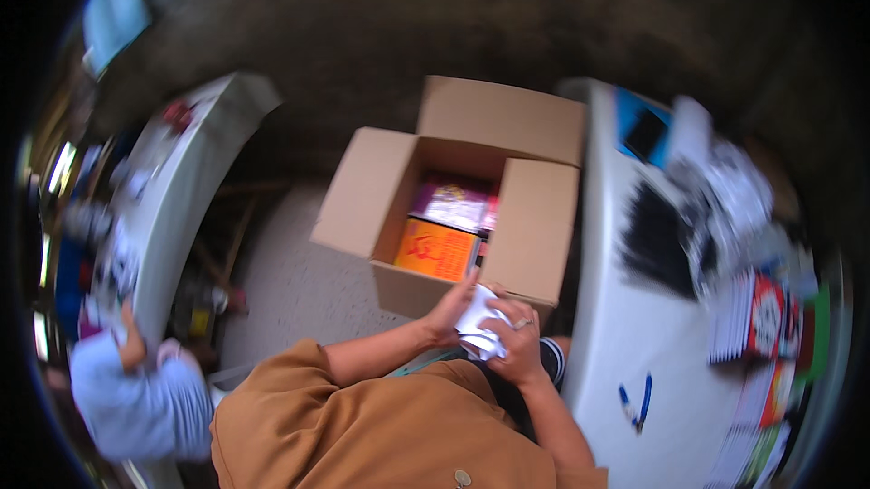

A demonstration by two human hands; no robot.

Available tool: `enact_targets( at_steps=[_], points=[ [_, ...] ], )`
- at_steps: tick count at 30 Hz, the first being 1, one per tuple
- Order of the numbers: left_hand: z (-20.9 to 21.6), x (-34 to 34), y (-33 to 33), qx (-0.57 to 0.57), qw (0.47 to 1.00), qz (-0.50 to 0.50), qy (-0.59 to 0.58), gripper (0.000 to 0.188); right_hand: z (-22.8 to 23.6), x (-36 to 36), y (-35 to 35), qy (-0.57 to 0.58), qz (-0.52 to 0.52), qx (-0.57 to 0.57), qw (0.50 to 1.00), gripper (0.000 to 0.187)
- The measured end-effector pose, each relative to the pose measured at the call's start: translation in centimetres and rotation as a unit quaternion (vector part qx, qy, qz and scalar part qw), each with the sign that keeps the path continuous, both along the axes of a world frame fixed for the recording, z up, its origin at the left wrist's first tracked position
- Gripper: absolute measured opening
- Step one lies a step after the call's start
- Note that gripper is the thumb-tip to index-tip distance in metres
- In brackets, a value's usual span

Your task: The person uses blue-handled pliers to trim excess wire coils from the spines of stacks of notebooks, removing the wire scraps by hand, and then organizes the notebooks on a table.

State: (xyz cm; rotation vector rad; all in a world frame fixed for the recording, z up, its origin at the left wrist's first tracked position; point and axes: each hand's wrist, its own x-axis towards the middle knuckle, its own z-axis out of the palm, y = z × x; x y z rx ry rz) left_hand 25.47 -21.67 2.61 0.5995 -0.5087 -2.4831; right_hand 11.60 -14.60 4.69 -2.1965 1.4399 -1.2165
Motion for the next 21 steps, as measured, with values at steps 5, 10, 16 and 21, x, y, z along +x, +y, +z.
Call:
enact_targets(
  at_steps=[5,10,16,21],
  points=[
    [-1.7,-0.3,5.4,-0.505,0.817,-0.002,-0.278,0.082,-6.5,0.5,2.8,-0.425,-0.050,0.125,0.895,0.028],
    [3.4,-1.1,8.3,-0.569,0.692,-0.047,-0.442,0.092,-3.8,0.3,2.7,-0.734,0.051,0.305,0.604,0.040],
    [1.3,-3.3,8.0,-0.727,0.516,0.174,-0.419,0.068,-1.0,0.5,2.1,-0.758,0.197,0.391,0.484,0.050],
    [0.6,-4.0,5.6,-0.716,0.567,0.215,-0.346,0.034,-0.6,1.1,2.5,-0.758,0.211,0.401,0.469,0.058]
  ],
)
